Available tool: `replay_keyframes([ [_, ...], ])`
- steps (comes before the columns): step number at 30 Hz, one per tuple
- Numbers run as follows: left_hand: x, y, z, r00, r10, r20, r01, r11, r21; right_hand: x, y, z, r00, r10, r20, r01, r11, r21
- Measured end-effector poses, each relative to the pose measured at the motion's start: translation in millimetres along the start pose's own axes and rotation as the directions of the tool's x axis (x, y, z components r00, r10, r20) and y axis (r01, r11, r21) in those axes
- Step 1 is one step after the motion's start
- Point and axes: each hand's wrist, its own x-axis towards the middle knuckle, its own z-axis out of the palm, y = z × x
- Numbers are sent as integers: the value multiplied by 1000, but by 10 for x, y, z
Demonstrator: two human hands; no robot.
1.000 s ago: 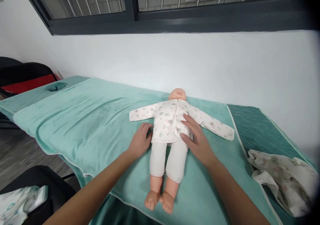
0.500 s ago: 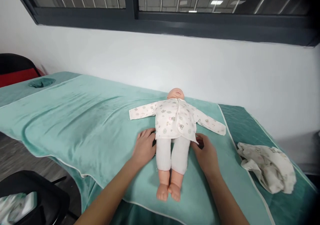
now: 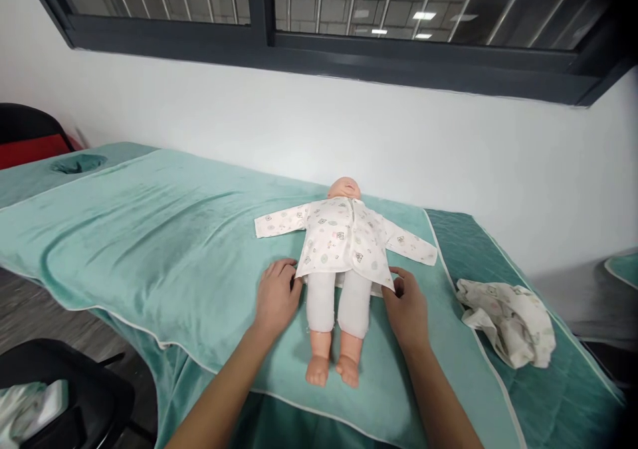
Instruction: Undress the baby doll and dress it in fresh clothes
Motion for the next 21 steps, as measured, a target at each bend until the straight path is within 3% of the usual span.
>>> replay_keyframes([
  [3,-23,8,1,1000,-21,-14,21,1000,-9,-58,-15,-36,999,-8,53,11,999,-41],
  [5,-30,-10,11,999,-28,-33,24,994,-110,-104,-23,-61,998,-8,69,9,1000,-22],
  [7,-28,-45,18,997,-53,-53,37,963,-266,-140,-19,-82,997,-14,78,6,994,106],
  [9,4,-77,12,991,-126,-39,96,893,-440,-134,8,-94,998,-26,64,3,940,341],
  [11,88,-88,-7,971,-233,52,214,753,-622,-55,57,-91,999,13,37,-32,817,576],
  [13,230,-71,-23,931,-298,210,342,511,-788,110,111,-70,990,117,81,-140,687,714],
  [15,412,-31,-12,893,-253,372,432,251,-866,339,135,-29,960,187,207,-279,606,745],
  [17,601,20,43,866,-157,474,489,74,-869,576,97,41,919,173,354,-383,602,701],
  [19,774,72,134,842,-103,529,529,-28,-848,771,-6,144,887,131,443,-414,650,637],
  [21,918,115,232,827,-123,548,539,-104,-836,901,-139,270,915,119,386,-350,712,609],
])
